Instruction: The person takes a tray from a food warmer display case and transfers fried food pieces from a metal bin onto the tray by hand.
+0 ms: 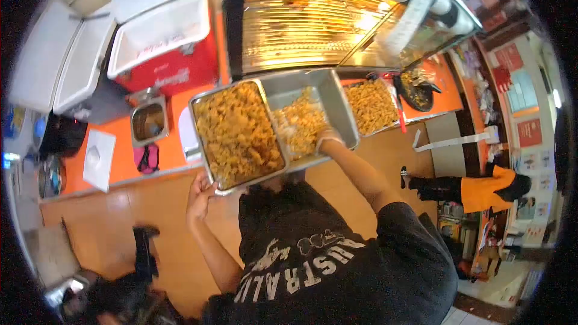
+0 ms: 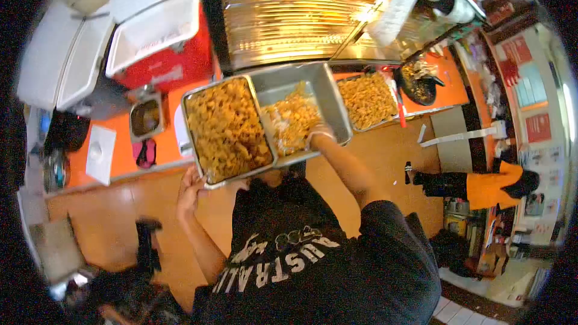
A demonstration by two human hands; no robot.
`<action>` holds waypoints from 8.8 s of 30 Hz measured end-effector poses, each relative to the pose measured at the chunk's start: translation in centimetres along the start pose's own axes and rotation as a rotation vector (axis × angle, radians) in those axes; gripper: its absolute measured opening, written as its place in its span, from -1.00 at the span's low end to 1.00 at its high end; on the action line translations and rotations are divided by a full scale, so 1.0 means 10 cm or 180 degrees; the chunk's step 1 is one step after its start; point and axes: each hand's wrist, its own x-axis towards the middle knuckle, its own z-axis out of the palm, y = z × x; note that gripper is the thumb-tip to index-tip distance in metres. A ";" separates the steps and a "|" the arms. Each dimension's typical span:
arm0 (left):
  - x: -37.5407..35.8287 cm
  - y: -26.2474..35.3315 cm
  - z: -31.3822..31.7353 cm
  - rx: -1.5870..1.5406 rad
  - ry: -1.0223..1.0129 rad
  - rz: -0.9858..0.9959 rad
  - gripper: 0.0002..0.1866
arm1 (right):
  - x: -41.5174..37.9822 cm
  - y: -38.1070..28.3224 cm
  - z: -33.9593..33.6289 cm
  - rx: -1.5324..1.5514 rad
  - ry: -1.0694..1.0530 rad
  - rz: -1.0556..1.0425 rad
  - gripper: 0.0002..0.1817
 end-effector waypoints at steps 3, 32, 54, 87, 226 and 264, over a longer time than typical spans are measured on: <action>0.09 -0.17 -0.02 -0.0150 0.0461 0.0113 -0.46 | 0.66 0.13 0.36 0.0125 -0.0486 0.0373 -0.59; 0.02 0.09 0.10 -0.0048 0.0114 -0.0065 -0.63 | -0.18 -0.20 -0.57 0.9080 -0.0826 -0.1773 -0.57; 0.01 0.09 0.09 -0.0181 0.0077 -0.0018 -0.63 | -0.96 -1.62 -0.61 0.3391 0.2993 -0.1794 -0.59; 0.14 -0.09 -0.23 0.0340 0.0053 0.0008 -0.61 | -0.95 -1.54 -0.42 0.2303 0.3344 -0.1958 -0.27; -0.01 0.17 0.11 0.0446 0.0136 -0.0116 -0.58 | 0.07 0.41 0.34 0.2517 0.1931 -0.1527 -0.80; -0.07 0.43 0.42 0.0571 0.0975 -0.0863 -0.53 | 1.71 0.16 -0.37 0.1096 0.1601 -0.0956 -0.81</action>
